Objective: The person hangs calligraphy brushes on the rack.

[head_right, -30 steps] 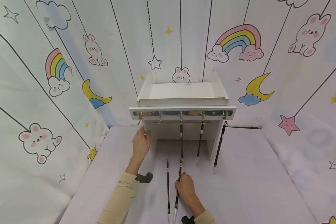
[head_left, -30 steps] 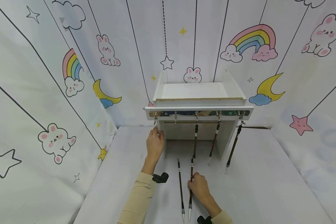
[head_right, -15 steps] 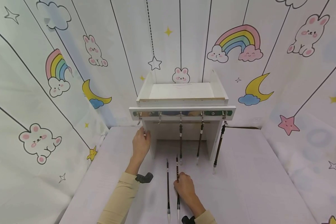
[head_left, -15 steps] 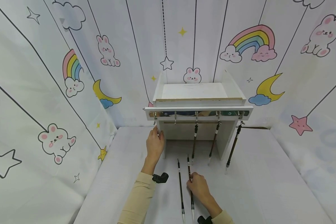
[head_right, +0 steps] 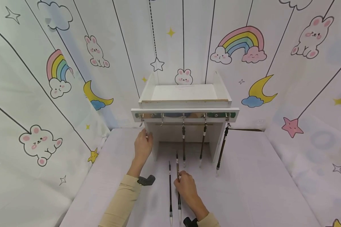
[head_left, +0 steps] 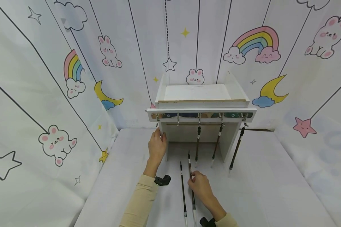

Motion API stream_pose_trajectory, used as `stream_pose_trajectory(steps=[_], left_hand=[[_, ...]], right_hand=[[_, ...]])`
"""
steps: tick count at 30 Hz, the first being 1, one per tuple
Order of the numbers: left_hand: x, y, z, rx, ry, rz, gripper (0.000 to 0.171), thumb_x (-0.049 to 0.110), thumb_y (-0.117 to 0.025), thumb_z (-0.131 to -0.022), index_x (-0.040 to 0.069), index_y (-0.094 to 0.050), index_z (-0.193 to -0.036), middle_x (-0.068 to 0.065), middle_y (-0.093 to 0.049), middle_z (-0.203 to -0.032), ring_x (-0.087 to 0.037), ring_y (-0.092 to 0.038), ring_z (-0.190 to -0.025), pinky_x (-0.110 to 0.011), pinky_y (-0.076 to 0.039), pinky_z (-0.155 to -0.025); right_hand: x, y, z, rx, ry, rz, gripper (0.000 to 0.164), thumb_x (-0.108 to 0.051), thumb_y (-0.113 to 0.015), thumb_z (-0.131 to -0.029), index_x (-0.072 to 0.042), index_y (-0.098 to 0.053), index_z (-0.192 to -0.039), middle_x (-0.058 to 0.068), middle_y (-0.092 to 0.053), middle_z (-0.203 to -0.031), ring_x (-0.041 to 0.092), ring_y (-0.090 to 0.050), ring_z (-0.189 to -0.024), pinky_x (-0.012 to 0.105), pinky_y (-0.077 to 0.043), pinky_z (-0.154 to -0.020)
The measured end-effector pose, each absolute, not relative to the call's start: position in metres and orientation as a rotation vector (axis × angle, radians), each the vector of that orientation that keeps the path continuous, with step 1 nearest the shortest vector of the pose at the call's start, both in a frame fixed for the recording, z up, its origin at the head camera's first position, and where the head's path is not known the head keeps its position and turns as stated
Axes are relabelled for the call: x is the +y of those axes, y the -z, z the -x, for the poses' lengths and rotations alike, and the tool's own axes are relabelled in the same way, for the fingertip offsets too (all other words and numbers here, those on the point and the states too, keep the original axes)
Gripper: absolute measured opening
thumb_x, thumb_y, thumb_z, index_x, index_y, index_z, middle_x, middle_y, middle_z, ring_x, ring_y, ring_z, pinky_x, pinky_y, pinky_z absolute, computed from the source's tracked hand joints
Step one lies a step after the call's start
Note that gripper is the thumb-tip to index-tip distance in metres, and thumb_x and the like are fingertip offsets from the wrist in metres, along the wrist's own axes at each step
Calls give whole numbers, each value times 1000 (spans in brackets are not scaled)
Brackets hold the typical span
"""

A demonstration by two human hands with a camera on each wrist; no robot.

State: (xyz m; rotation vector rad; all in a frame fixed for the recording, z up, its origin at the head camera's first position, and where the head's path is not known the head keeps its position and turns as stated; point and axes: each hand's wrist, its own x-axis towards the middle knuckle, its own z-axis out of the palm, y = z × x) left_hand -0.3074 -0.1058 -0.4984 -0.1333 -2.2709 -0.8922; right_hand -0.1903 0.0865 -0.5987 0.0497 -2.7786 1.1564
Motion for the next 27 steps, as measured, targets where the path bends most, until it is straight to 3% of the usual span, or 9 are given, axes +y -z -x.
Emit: stream_pose_trajectory(steps=[27], left_hand=[[-106, 499, 308, -2297, 878, 146, 36, 13, -59, -99, -9, -58, -127, -25, -68, -97, -37, -71, -80, -49, -58, -61]], right_hand=[[86, 553, 178, -2564, -1111, -201, 24, -4, -71, -83, 3, -69, -105, -3, -60, -69, -1, -46, -54, 17, -39, -46]])
